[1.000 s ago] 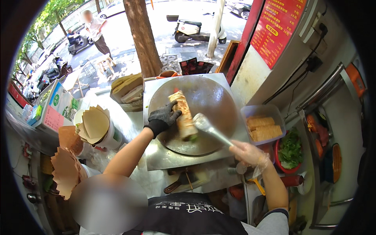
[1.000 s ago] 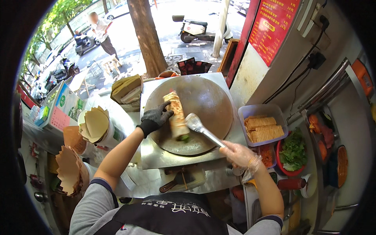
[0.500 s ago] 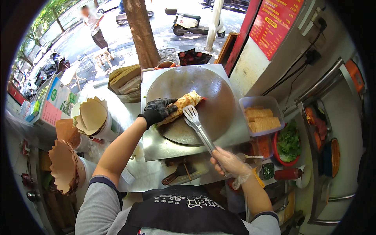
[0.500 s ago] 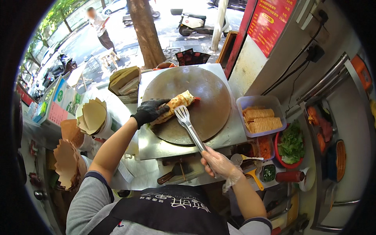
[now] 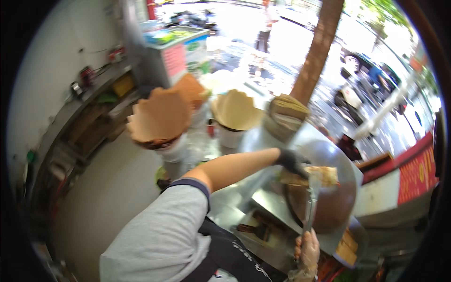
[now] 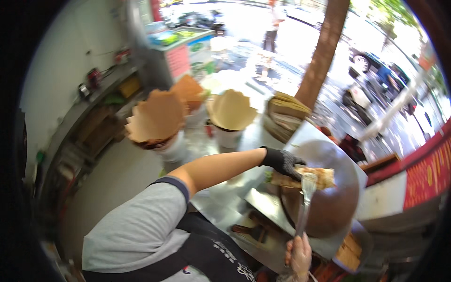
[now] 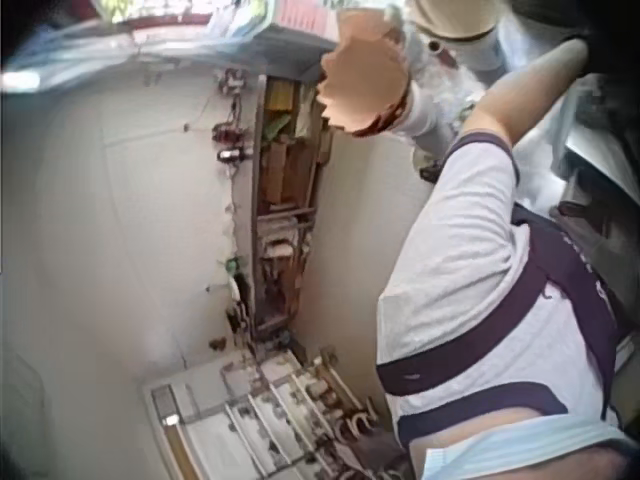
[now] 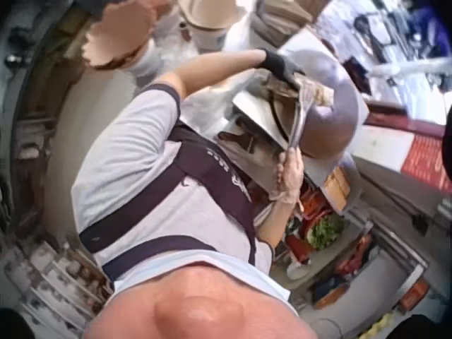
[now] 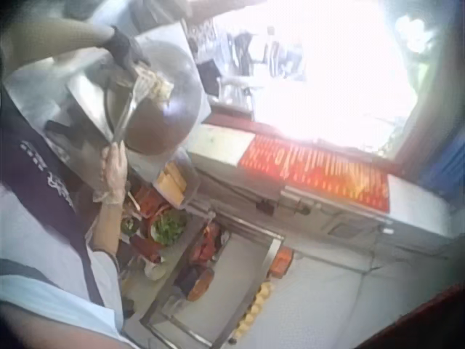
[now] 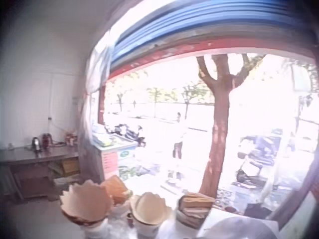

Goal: The person assembles two wraps on a flat griddle by adding ham, lettuce, sauces, and crispy crackers, then folds and wraps them in paper and plastic. The person uses a spatula and tongs to handle the food and squeeze bottles to apply sauces.

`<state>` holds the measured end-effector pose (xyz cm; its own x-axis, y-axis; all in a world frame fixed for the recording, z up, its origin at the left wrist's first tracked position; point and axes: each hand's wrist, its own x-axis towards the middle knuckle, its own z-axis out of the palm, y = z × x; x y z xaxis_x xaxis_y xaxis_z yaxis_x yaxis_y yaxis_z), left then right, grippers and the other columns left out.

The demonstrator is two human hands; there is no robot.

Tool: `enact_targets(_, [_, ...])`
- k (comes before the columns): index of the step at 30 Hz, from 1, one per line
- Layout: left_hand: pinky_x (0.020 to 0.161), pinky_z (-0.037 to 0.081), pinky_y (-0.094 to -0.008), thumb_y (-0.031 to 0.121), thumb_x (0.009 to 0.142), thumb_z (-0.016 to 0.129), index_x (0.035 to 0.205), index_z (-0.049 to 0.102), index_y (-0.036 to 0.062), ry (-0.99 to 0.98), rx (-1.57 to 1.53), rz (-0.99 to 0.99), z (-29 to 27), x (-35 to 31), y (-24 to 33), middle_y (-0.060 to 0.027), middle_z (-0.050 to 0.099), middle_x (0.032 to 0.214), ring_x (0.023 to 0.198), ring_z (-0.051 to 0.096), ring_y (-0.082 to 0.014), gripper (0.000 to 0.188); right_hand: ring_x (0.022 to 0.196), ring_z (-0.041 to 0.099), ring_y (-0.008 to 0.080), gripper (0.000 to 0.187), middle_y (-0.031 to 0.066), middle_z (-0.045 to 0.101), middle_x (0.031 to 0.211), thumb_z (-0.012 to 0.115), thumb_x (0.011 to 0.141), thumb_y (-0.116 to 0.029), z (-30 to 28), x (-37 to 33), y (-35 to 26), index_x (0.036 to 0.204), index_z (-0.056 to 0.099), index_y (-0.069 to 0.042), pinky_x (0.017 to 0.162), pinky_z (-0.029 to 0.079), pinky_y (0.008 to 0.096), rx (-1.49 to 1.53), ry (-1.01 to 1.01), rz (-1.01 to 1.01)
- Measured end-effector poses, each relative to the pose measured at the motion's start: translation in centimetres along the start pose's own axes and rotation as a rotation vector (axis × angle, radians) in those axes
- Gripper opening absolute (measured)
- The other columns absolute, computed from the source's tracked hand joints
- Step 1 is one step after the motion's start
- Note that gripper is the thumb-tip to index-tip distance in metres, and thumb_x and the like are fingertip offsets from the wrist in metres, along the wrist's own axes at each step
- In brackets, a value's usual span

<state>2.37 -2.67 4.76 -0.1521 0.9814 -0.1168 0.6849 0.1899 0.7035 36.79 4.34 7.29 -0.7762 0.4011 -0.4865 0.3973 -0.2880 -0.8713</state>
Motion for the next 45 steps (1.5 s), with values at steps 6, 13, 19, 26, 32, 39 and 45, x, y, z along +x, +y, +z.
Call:
enact_targets(6, [0.100, 0.042, -0.0325, 0.045, 0.082, 0.071, 0.144, 0.032, 0.0015, 0.072, -0.515, 0.011, -10.2, -18.5, -1.2, -0.0158, 0.052, 0.134, 0.119, 0.051, -0.0200, 0.086, 0.040, 0.038, 0.0048, 0.050, -0.0003, 0.047, 0.066, 0.047, 0.098, -0.027, 11.9, -0.1, -4.9, 0.143, 0.035, -0.007, 0.035, 0.029, 0.0183, -0.177, -0.311, -0.179])
enact_targets(13, [0.102, 0.040, -0.0308, 0.027, 0.083, 0.074, 0.142, 0.036, 0.0024, 0.161, -0.432, -0.044, -17.5, -40.3, -10.6, -0.0087, 0.055, 0.129, 0.119, 0.049, -0.0150, 0.074, 0.053, 0.046, 0.0077, 0.050, 0.0003, 0.051, 0.066, 0.050, 0.095, -0.019, 31.7, 2.7, -5.2, 0.141, 0.038, -0.003, 0.050, 0.039, 0.0235, -0.466, -0.447, -0.227])
enact_targets(19, [0.103, 0.041, -0.0317, 0.020, 0.085, 0.072, 0.136, 0.045, 0.0032, -0.042, -0.446, -0.218, -17.8, -44.8, -21.0, -0.0070, 0.058, 0.125, 0.116, 0.052, -0.0150, 0.060, 0.061, 0.058, 0.0225, 0.057, 0.0144, 0.058, 0.073, 0.052, 0.094, -0.036, 40.9, 4.2, -6.4, 0.139, 0.039, -0.004, 0.064, 0.047, 0.0363, -0.843, -0.406, -0.191])
enact_targets(26, [0.100, 0.043, -0.0334, 0.026, 0.077, 0.077, 0.134, 0.045, 0.0054, -0.041, -0.248, -0.121, -12.0, -41.8, -27.7, -0.0109, 0.056, 0.127, 0.118, 0.052, -0.0221, 0.069, 0.077, 0.061, 0.0435, 0.055, 0.0255, 0.062, 0.077, 0.051, 0.094, -0.042, 42.5, 3.0, -7.0, 0.134, 0.042, -0.005, 0.070, 0.046, 0.0495, -1.206, -0.302, -0.137])
enact_targets(32, [0.102, 0.038, -0.0364, 0.033, 0.073, 0.078, 0.134, 0.044, 0.0076, 0.020, -0.089, -0.186, -9.1, -42.2, -28.6, -0.0129, 0.056, 0.125, 0.117, 0.051, -0.0273, 0.075, 0.078, 0.060, 0.0363, 0.058, 0.0213, 0.063, 0.086, 0.056, 0.092, -0.036, 39.7, -2.4, -7.9, 0.139, 0.040, -0.006, 0.071, 0.046, 0.0425, -1.009, -0.074, -0.162])
enact_targets(39, [0.090, 0.045, -0.0378, 0.038, 0.075, 0.074, 0.119, 0.057, 0.0086, -0.268, 0.139, -0.319, -13.2, -40.9, -22.1, -0.0122, 0.063, 0.110, 0.102, 0.058, -0.0286, 0.056, 0.048, 0.048, 0.0036, 0.046, -0.0016, 0.053, 0.070, 0.059, 0.094, -0.034, 29.1, -11.5, 7.2, 0.129, 0.048, -0.007, 0.041, 0.039, 0.0198, 0.155, 0.559, -0.078])
enact_targets(45, [0.084, 0.050, -0.0341, 0.015, 0.090, 0.062, 0.121, 0.056, -0.0054, 0.355, 0.318, -0.198, -17.1, -46.8, -14.7, -0.0174, 0.065, 0.106, 0.095, 0.062, -0.0250, 0.038, 0.046, 0.053, 0.0117, 0.043, 0.0045, 0.058, 0.073, 0.061, 0.091, -0.038, 16.1, -20.3, 25.8, 0.114, 0.051, -0.003, 0.041, 0.043, 0.0269, 0.250, 1.398, 0.060])
